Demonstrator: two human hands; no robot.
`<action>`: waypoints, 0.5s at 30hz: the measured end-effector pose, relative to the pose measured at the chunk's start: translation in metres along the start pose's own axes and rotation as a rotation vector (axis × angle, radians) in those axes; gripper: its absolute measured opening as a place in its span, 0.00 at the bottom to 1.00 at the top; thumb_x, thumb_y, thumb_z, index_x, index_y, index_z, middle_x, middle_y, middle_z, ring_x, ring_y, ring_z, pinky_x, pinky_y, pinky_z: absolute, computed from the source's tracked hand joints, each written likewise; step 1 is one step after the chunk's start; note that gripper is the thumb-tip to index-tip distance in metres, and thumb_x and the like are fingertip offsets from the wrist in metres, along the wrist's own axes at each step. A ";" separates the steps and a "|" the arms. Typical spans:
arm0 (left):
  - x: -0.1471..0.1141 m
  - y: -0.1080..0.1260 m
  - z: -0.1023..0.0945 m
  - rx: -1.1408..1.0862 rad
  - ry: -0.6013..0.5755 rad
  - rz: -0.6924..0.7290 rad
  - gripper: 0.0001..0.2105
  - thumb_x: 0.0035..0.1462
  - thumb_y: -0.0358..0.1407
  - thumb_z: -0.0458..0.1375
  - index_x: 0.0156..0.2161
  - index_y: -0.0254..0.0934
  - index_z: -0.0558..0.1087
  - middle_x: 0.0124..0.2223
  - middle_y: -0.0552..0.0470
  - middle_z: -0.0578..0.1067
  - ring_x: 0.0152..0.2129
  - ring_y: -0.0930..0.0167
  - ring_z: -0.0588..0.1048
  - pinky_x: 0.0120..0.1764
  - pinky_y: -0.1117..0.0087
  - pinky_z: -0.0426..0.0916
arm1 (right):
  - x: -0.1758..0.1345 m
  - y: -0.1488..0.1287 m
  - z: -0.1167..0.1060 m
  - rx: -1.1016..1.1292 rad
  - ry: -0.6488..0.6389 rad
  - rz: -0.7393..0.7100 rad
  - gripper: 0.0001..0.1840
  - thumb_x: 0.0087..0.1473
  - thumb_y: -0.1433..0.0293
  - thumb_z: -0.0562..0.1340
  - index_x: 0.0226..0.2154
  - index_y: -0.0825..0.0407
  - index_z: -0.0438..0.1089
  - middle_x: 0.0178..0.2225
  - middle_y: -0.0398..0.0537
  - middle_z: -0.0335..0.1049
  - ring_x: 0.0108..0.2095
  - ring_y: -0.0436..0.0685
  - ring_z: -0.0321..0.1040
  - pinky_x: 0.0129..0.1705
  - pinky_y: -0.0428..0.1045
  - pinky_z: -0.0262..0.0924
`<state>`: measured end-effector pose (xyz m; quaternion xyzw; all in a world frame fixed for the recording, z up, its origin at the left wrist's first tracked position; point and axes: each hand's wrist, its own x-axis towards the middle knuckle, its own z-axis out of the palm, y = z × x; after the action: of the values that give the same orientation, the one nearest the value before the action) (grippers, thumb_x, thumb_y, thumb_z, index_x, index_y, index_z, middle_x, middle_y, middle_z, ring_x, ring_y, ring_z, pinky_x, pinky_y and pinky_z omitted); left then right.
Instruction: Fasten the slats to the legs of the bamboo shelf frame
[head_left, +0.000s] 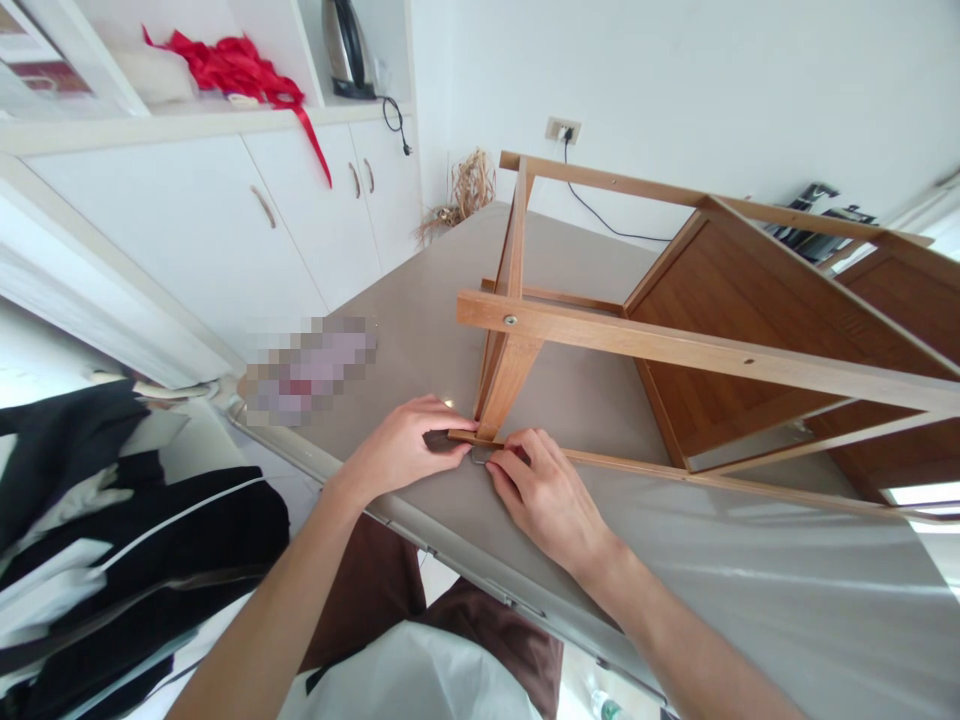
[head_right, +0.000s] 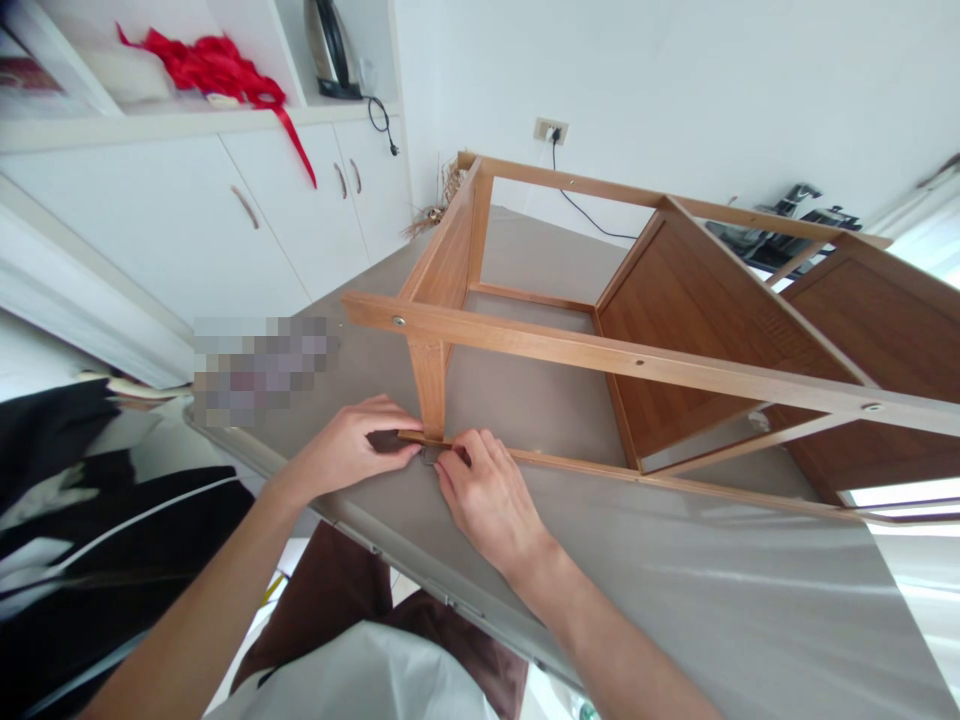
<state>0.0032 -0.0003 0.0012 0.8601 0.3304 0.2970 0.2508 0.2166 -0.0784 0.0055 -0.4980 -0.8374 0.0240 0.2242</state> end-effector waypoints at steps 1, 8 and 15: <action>0.000 0.000 0.000 0.000 0.002 -0.002 0.09 0.58 0.32 0.61 0.44 0.40 0.79 0.38 0.51 0.80 0.36 0.69 0.74 0.43 0.67 0.69 | 0.000 0.000 -0.001 -0.005 -0.011 0.002 0.08 0.64 0.73 0.57 0.36 0.53 0.72 0.39 0.52 0.66 0.41 0.57 0.64 0.45 0.53 0.66; 0.000 0.001 0.000 0.014 0.013 0.013 0.09 0.58 0.32 0.61 0.43 0.40 0.79 0.37 0.52 0.80 0.35 0.69 0.74 0.43 0.67 0.69 | -0.003 0.001 -0.005 -0.104 -0.087 0.001 0.07 0.64 0.76 0.55 0.37 0.53 0.68 0.40 0.52 0.66 0.39 0.58 0.63 0.42 0.54 0.64; 0.000 0.000 0.000 -0.003 0.015 0.021 0.09 0.58 0.32 0.61 0.44 0.40 0.79 0.38 0.51 0.80 0.36 0.69 0.74 0.43 0.67 0.70 | -0.005 -0.001 -0.007 0.015 -0.131 -0.059 0.08 0.65 0.75 0.53 0.39 0.53 0.67 0.37 0.50 0.66 0.39 0.57 0.63 0.43 0.54 0.65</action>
<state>0.0032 -0.0004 0.0012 0.8609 0.3227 0.3064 0.2465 0.2206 -0.0847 0.0104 -0.4686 -0.8644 0.0559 0.1733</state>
